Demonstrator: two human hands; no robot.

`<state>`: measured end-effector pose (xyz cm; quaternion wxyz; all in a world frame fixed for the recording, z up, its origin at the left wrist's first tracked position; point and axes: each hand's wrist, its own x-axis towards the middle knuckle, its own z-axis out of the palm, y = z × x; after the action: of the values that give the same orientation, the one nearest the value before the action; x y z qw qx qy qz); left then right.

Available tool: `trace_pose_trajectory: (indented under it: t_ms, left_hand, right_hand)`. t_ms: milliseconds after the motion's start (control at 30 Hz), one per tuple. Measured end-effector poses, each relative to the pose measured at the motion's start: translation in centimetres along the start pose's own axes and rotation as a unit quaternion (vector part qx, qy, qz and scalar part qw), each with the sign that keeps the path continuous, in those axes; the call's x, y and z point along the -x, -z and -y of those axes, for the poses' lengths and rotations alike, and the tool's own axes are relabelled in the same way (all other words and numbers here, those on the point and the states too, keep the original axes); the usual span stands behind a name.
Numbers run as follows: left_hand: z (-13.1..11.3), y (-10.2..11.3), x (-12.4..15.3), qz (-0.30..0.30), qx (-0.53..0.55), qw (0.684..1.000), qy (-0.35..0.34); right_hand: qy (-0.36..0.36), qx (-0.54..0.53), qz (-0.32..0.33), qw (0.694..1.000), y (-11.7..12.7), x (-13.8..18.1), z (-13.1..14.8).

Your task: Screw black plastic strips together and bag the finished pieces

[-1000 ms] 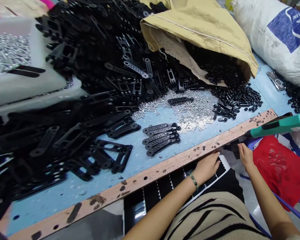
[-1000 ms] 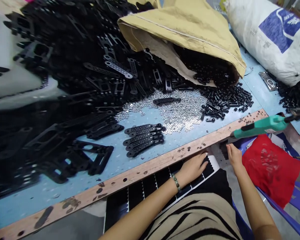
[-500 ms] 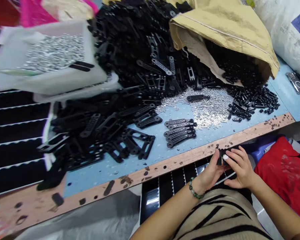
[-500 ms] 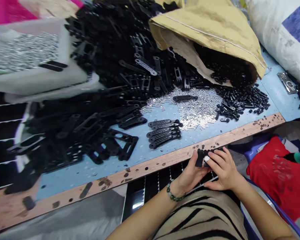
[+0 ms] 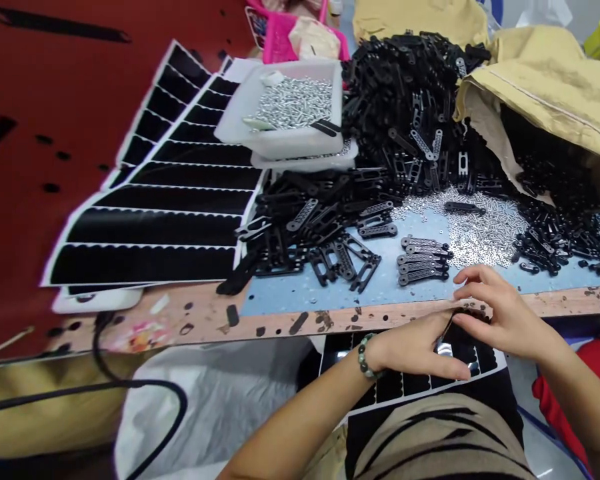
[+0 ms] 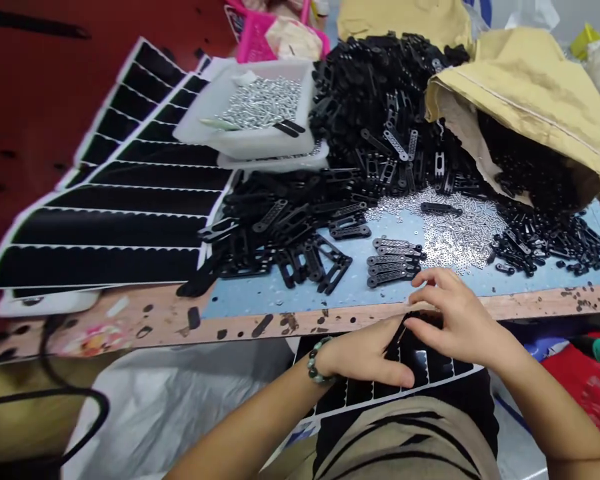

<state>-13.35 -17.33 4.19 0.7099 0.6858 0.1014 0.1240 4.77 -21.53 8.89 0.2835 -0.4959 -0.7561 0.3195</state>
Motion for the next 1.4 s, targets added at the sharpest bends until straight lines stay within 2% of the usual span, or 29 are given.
trace_pose_trajectory:
  t_ms: [67, 100, 200, 267, 300, 400, 433, 567, 700, 733, 867, 900, 1033, 1200, 1400]
  left_hand:
    - [0.1, 0.0, 0.6, -0.006, -0.019, 1.0, 0.008]
    - [0.1, -0.1, 0.9, -0.014, -0.028, 0.999, 0.011]
    - [0.3, -0.4, 2.5, -0.058, -0.032, 0.997, 0.027]
    - [0.8, -0.5, 3.8, -0.116, 0.004, 0.992, 0.044]
    - [1.1, -0.5, 4.5, -0.171, 0.031, 0.984, 0.046]
    - [1.9, -0.1, 5.8, -0.376, 0.109, 0.92, 0.004]
    - [1.9, 0.1, 5.8, -0.419, 0.116, 0.9, -0.01]
    - [1.4, 0.5, 4.6, -0.454, 0.047, 0.89, 0.019]
    - [1.2, 0.7, 3.9, -0.515, 0.005, 0.857, 0.021]
    - [1.4, 0.8, 4.1, -0.534, 0.001, 0.845, 0.015]
    - [2.7, 1.5, 5.9, -0.65, -0.041, 0.759, 0.008]
    - [3.0, 1.5, 6.4, -0.653, -0.058, 0.755, 0.013]
    - [4.3, 1.1, 6.4, -0.579, -0.148, 0.8, 0.042]
    - [5.8, 1.0, 4.2, -0.552, -0.212, 0.805, 0.046]
    - [7.0, 1.5, 3.4, -0.549, -0.194, 0.811, 0.052]
  right_hand:
    - [0.0, -0.019, 0.009, 1.0, -0.5, -0.9, 0.4]
    - [-0.006, -0.031, -0.007, 0.999, -0.7, -1.3, 0.4]
    - [-0.048, -0.07, -0.104, 0.991, -1.1, -1.9, -0.2]
    - [-0.081, -0.097, -0.147, 0.981, -1.3, -2.2, -1.1]
    - [-0.094, -0.109, -0.153, 0.978, -1.4, -2.3, -1.5]
    - [-0.109, -0.128, -0.14, 0.976, -2.3, -2.5, -2.3]
    - [-0.109, -0.126, -0.132, 0.977, -2.7, -2.6, -2.3]
    - [-0.1, -0.104, -0.099, 0.985, -4.3, -3.2, -1.3]
    - [-0.103, -0.13, -0.086, 0.982, -5.5, -3.5, -0.9]
    - [-0.112, -0.143, -0.092, 0.979, -5.8, -3.4, -1.2]
    - [-0.168, -0.169, -0.165, 0.957, -6.5, -2.9, -3.5]
    - [-0.179, -0.17, -0.18, 0.952, -6.7, -2.8, -4.0]
    - [-0.203, -0.163, -0.194, 0.946, -7.6, -3.0, -5.1]
    - [-0.198, -0.115, -0.193, 0.954, -8.0, -3.8, -5.3]
    - [-0.191, -0.089, -0.189, 0.959, -8.0, -4.1, -5.4]
